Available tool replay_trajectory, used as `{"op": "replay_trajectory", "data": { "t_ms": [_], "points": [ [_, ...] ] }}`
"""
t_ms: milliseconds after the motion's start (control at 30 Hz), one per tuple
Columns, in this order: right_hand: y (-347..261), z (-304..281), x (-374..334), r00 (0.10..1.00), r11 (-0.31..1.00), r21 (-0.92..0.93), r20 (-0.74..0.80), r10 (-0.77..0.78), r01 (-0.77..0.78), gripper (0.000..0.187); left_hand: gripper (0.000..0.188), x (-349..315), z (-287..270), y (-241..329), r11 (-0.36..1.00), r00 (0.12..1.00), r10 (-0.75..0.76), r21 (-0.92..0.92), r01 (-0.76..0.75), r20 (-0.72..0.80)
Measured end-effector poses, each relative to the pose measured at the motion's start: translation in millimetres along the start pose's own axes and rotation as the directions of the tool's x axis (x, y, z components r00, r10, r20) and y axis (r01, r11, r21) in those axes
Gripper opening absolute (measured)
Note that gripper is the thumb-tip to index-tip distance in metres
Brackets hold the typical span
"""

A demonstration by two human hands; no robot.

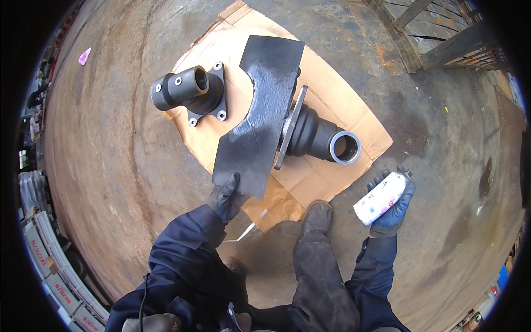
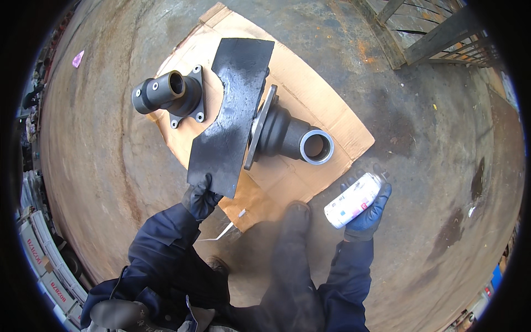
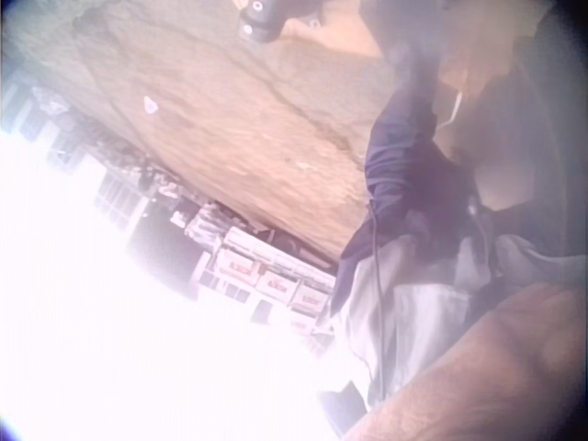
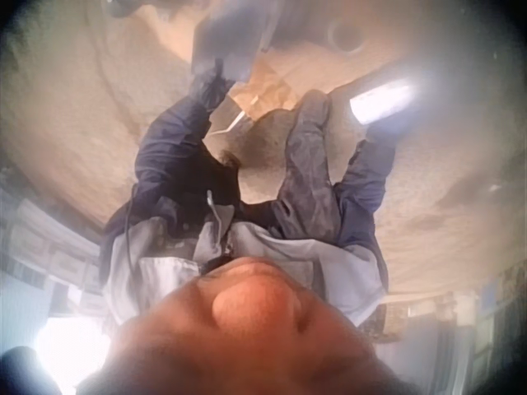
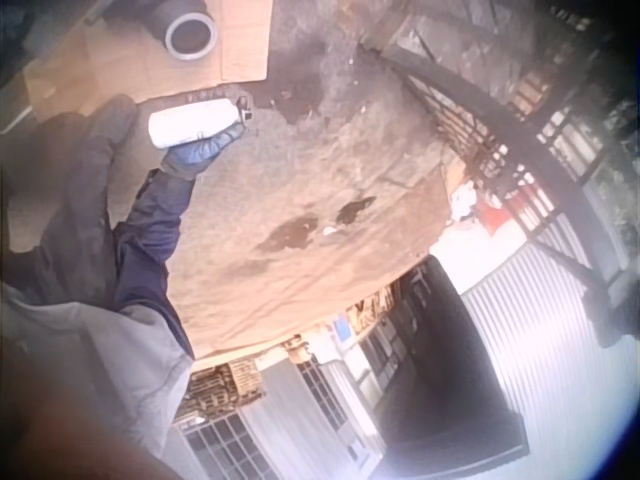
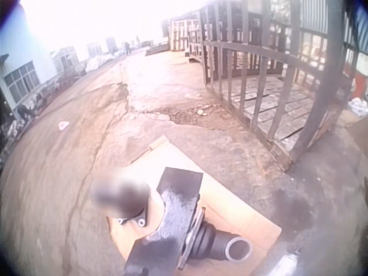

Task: The person places two metal pipe fittings and a flat metal piece on a cardboard sheet on the ground. They then use a spray can to apply black paint to each item, rotating them to cover all sides. The person repeats the spraying on the flat piece and the fittings multiple times before setting the can down.

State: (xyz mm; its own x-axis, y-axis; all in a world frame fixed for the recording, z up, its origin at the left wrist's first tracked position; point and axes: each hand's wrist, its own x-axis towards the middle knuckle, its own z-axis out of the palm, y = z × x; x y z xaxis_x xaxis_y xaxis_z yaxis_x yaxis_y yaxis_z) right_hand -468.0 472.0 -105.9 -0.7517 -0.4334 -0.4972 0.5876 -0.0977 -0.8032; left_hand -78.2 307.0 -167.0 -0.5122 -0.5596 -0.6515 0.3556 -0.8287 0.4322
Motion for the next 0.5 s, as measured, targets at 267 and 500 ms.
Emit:
{"op": "replay_trajectory", "data": {
  "t_ms": [267, 500],
  "points": [
    [17.3, -7.9, -15.8, 0.974, 0.995, 0.039, 0.21, 0.083, -0.093, 0.064, 0.049, 12.4, -0.4, -1.5, 1.0, 1.0, -0.001, 0.007, 0.001, -0.014],
    [22.2, 0.2, -28.9, 0.932, 0.994, 0.005, 0.348, 0.098, -0.107, 0.077, 0.048, 20.2, 11.2, 3.1, 0.995, 0.999, 0.001, 0.101, -0.005, 0.037]
  ]
}}
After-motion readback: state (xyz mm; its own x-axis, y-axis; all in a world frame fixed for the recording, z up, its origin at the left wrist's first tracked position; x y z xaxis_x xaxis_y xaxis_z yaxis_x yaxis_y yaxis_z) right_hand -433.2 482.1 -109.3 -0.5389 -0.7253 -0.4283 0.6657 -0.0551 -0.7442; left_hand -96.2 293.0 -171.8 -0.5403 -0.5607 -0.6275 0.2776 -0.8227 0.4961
